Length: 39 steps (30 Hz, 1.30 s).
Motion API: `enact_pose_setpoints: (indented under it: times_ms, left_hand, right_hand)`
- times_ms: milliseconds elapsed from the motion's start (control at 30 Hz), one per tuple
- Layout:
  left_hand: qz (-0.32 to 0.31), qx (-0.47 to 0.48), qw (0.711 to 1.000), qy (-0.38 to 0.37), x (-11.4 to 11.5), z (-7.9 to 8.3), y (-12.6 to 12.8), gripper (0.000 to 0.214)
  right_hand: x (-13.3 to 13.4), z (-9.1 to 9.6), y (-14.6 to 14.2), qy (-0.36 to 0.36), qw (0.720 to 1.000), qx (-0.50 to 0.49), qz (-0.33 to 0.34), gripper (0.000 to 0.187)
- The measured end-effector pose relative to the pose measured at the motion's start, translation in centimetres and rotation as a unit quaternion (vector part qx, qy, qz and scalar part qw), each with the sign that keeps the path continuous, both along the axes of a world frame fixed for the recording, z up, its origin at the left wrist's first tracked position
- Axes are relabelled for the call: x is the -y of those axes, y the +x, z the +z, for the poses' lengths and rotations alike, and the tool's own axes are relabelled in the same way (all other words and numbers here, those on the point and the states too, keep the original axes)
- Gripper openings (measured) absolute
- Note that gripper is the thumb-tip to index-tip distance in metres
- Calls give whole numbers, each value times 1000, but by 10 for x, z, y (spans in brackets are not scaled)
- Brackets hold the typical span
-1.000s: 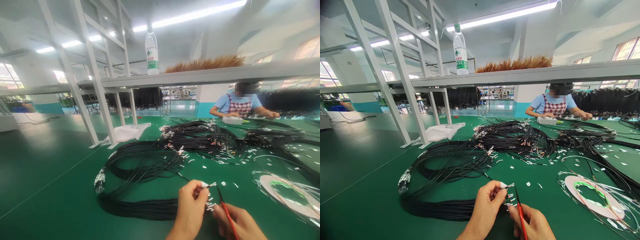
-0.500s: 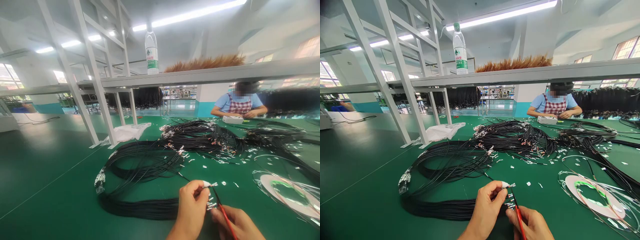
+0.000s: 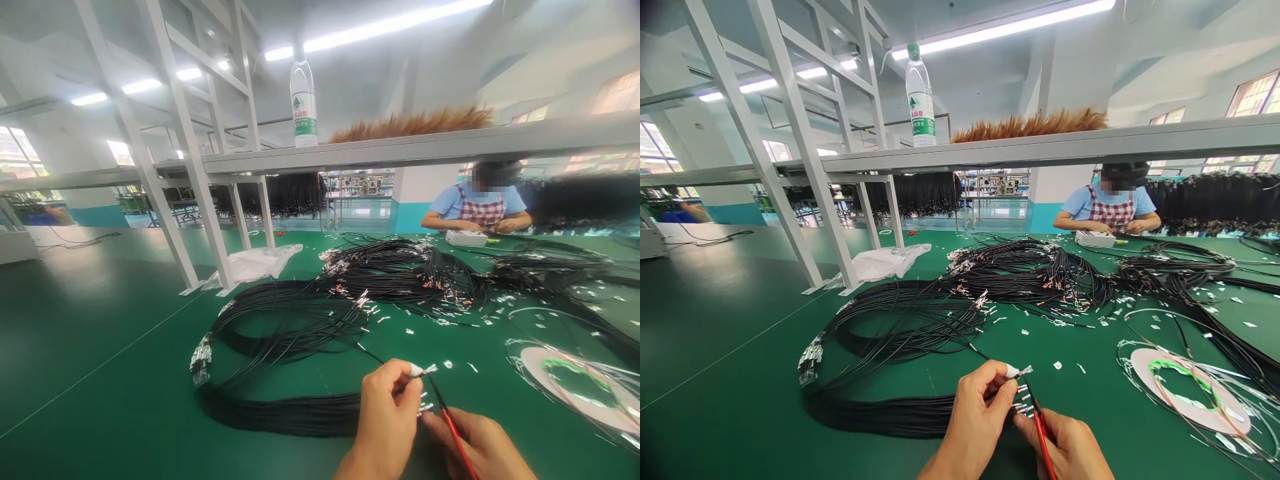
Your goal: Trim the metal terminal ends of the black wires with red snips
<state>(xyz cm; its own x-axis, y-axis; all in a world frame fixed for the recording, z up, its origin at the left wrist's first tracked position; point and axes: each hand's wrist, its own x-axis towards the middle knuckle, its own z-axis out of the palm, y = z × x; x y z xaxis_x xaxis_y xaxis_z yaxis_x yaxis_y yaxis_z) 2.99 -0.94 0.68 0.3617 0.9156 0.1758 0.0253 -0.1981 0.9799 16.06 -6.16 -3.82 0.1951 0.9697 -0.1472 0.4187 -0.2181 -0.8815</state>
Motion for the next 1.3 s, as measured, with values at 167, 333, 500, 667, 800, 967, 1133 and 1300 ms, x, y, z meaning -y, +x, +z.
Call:
enact_pose_setpoints:
  times_ms: [167, 333, 500, 667, 800, 967, 1133, 1300]
  left_hand:
    - [-77, 30, 991, -106, -3, 7, -5, 13]
    - [-52, 8, 998, -39, -2, 3, -4, 13]
    - [22, -70, 992, 104, 3, -4, -1, 18]
    - [-5, -30, 999, 36, 4, 0, -2, 18]
    - [-14, 4, 1000, -4, 4, 3, -1, 16]
    - [-9, 5, 1000, 8, 4, 1, -1, 15]
    - [-7, 11, 1000, -1, 3, 0, -1, 15]
    - [-5, 5, 1000, 8, 4, 0, -1, 16]
  right_hand:
    - [1, 1, 0, 12, 1000, 16, -3, 44]
    - [1, 2, 1, 45, 998, 51, 3, 47]
    - [0, 3, 4, 52, 996, 66, 10, 53]
    - [1, 3, 4, 37, 998, 40, 20, 53]
    - [1, 5, 4, 48, 997, 48, 25, 51]
    - [2, 4, 3, 13, 1000, -4, 28, 50]
    - [1, 4, 2, 1, 999, -29, 25, 51]
    - [2, 7, 2, -2, 999, -29, 24, 51]
